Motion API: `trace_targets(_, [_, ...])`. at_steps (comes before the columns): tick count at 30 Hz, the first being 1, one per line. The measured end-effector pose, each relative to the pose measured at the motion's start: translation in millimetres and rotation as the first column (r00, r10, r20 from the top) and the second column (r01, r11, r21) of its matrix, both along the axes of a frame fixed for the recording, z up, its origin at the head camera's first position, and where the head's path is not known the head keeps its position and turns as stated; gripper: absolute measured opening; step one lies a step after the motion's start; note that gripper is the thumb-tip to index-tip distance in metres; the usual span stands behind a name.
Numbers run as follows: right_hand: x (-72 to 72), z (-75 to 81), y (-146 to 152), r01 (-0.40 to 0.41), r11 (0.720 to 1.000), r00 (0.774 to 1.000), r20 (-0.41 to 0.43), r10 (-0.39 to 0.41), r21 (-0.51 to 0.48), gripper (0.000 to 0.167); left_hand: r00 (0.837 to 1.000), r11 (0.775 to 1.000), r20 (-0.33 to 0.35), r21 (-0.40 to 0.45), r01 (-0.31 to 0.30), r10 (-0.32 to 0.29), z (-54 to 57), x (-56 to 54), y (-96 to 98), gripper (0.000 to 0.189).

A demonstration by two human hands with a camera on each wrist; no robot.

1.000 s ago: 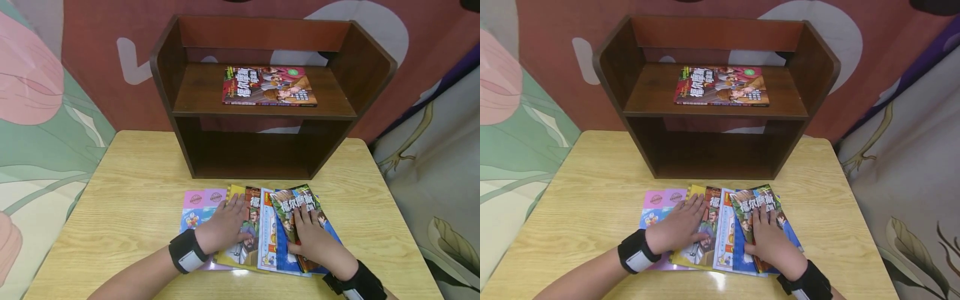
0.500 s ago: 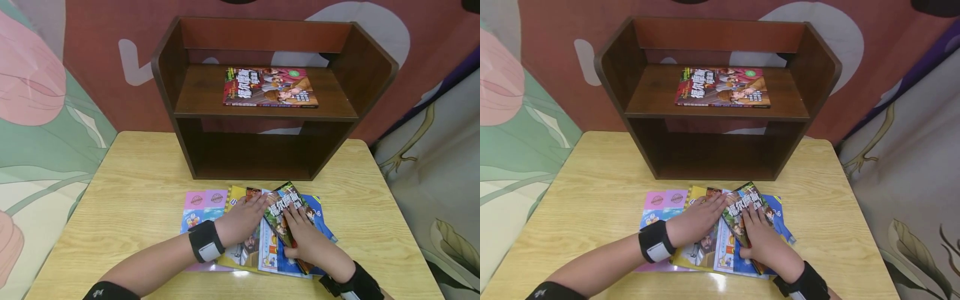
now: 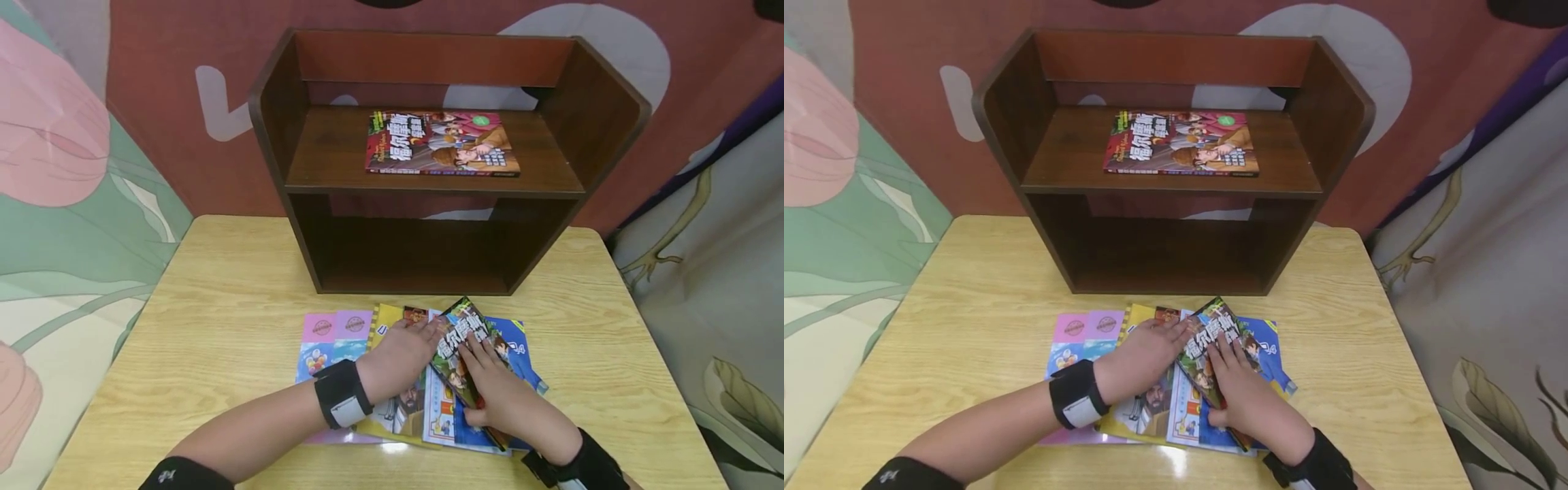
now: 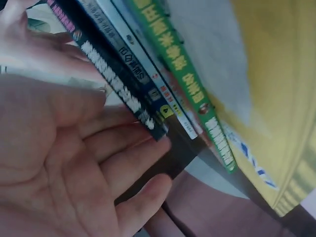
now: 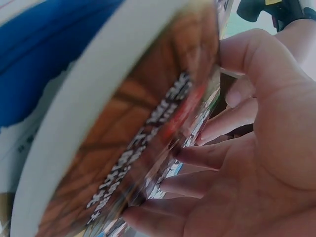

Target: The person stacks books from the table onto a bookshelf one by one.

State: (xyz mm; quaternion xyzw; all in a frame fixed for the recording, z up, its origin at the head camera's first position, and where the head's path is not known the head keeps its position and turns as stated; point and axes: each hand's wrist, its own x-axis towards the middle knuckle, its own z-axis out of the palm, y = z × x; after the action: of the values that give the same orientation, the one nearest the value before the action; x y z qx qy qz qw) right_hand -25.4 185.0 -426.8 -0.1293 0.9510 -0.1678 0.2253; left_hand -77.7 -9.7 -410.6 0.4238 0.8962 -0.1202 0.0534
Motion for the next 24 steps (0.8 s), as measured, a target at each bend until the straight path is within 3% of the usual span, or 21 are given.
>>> trace_targets(6, [1.4, 2.2, 4, -0.018, 0.998, 1.000, -0.006, 0.017, -0.055, 0.098, 0.999, 1.000, 0.041, -0.008, 0.011, -0.010, 0.6, 2.1, 4.1, 0.080])
trace_targets(12, [2.3, 4.3, 4, -0.070, 0.991, 0.997, -0.040, 0.066, -0.113, 0.092, 0.998, 0.999, 0.053, -0.024, 0.030, -0.028, -2.8, 3.8, 5.6, 0.074])
trace_targets(17, [3.7, 6.6, 4, -0.072, 0.992, 0.997, -0.045, 0.067, -0.101, 0.092, 0.998, 1.000, 0.055, -0.014, 0.025, -0.024, -2.5, 4.7, 2.9, 0.072])
trace_targets(21, [2.9, 8.0, 3, -0.054, 0.995, 0.998, -0.038, 0.051, -0.081, 0.091, 1.000, 1.000, 0.017, -0.025, 0.014, -0.014, 1.0, 6.3, -1.7, 0.076])
trace_targets(24, [2.1, 9.0, 3, -0.042, 0.996, 0.998, -0.043, 0.039, -0.076, 0.091, 0.999, 0.999, -0.041, -0.034, 0.005, -0.006, 4.3, 8.8, -5.5, 0.065])
